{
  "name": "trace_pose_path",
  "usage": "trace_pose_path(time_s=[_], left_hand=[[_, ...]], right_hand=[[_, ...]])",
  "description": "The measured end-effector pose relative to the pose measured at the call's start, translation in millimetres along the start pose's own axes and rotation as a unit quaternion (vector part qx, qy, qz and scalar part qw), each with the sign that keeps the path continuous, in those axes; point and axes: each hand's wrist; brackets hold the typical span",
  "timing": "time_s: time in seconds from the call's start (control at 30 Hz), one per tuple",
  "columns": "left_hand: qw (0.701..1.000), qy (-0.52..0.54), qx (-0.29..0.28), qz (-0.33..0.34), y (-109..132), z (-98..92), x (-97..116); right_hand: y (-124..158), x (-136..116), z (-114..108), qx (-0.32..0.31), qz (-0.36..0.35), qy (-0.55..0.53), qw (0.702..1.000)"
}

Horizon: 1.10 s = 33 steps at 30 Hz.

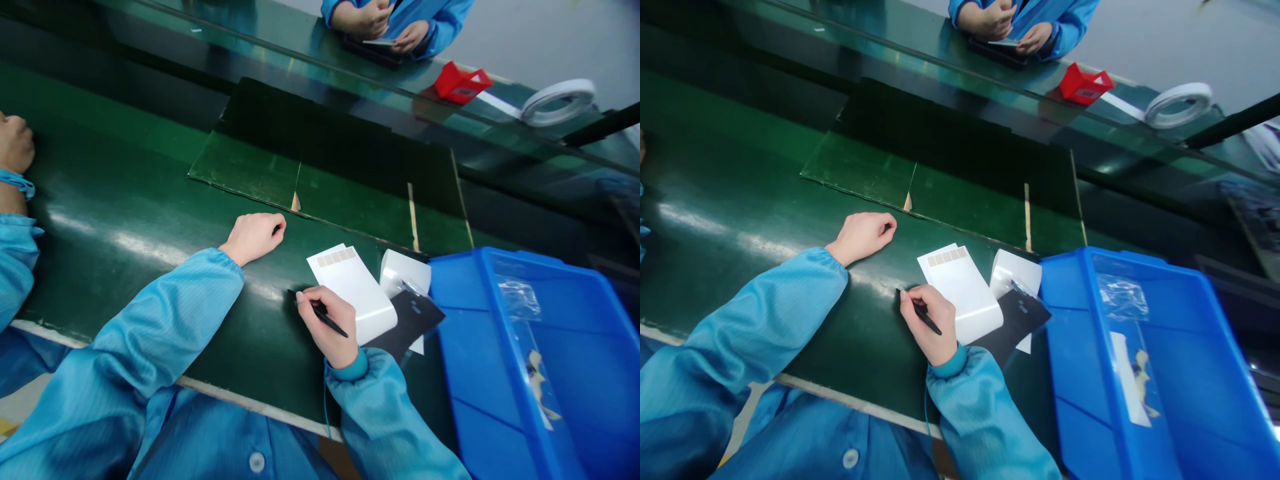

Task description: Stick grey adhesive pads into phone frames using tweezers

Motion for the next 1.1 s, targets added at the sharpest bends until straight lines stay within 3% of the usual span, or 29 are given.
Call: trace_pose_path(time_s=[0.27,1.1], left_hand=[[1.000,0.004,0.006,0.004,0.5,0.7,-1.0],[1.000,-0.004,0.009,0.006,0.6,1.4,-1.7]], right_hand=[[1.7,2.2,1.9,0.028,0.016,0.031,0.999],[-0.7,-0.1,1.4,0.018,0.003,0.030,0.999]])
Point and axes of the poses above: each hand's wrist, its own y-axis away from the middle knuckle, its own z-axis out of the palm, x = y × z, and after that the axes turned 9 degrees about x, right-handed
